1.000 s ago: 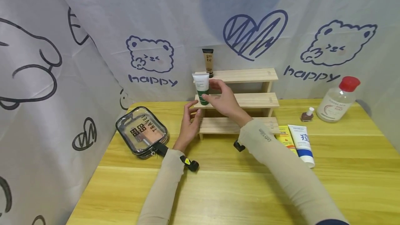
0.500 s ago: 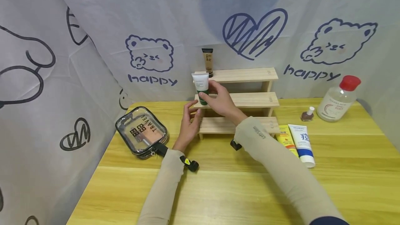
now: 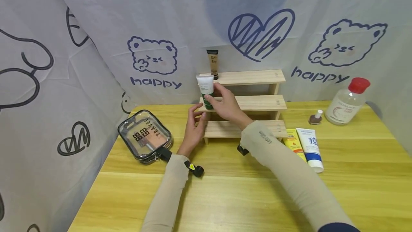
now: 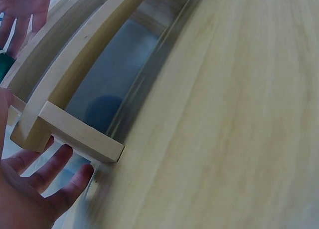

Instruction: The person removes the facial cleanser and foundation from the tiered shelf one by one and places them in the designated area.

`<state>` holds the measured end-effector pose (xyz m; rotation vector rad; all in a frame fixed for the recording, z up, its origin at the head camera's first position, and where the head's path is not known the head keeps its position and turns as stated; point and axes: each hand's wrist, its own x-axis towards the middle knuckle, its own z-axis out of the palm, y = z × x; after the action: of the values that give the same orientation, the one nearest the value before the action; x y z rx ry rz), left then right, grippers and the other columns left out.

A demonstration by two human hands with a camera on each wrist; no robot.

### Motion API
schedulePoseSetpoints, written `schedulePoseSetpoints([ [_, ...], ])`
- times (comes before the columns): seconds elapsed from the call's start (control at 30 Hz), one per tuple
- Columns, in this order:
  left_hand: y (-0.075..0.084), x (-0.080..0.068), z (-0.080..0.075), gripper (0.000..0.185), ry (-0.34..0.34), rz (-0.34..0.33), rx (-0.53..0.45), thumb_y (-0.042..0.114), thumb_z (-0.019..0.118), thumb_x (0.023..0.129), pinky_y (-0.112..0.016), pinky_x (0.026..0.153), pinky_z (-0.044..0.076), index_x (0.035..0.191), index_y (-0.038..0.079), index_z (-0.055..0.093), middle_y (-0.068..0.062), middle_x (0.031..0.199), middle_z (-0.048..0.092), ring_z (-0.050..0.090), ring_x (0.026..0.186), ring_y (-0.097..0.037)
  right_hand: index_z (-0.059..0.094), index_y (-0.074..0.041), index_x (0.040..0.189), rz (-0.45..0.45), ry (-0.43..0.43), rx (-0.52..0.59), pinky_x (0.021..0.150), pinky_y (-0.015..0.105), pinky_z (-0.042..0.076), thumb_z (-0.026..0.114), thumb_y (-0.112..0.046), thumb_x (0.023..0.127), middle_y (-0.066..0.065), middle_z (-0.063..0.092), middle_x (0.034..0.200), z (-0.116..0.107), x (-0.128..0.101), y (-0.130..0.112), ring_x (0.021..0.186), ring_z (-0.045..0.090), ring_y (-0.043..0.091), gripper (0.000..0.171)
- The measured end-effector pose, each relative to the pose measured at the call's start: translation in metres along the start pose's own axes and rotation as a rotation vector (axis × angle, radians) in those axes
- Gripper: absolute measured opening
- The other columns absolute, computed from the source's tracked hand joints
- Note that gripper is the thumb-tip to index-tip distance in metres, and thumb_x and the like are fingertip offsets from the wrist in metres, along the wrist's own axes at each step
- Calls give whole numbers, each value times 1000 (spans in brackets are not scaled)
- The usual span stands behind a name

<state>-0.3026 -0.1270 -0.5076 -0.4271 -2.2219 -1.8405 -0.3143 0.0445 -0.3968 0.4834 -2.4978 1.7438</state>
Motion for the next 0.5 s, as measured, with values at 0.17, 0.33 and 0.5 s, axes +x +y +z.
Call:
schedulePoseSetpoints([
  [0.17,0,-1,-1,44,-14,-4,28,22,53,117,-61,112,52,159,18,41,-21,154,57,61,138,-41,55,-10,155,9,15,7,121,54,50,66,-24,111,17,65,150,-5,-4,-3,143,61,36,47],
  [0.33,-1,-2,-1,44,-18,-4,44,25,51,118,-58,111,53,160,20,41,-21,152,57,60,139,-39,55,-10,155,-11,28,4,121,54,49,66,-23,112,18,65,150,-14,-9,-4,141,61,37,47],
  [0.5,-1,-2,-2,44,-19,-5,51,25,50,118,-58,110,53,161,21,39,-24,150,57,60,137,-43,56,-8,153,-58,37,-27,120,54,50,65,-22,111,19,66,147,-27,-13,-5,138,64,38,44],
])
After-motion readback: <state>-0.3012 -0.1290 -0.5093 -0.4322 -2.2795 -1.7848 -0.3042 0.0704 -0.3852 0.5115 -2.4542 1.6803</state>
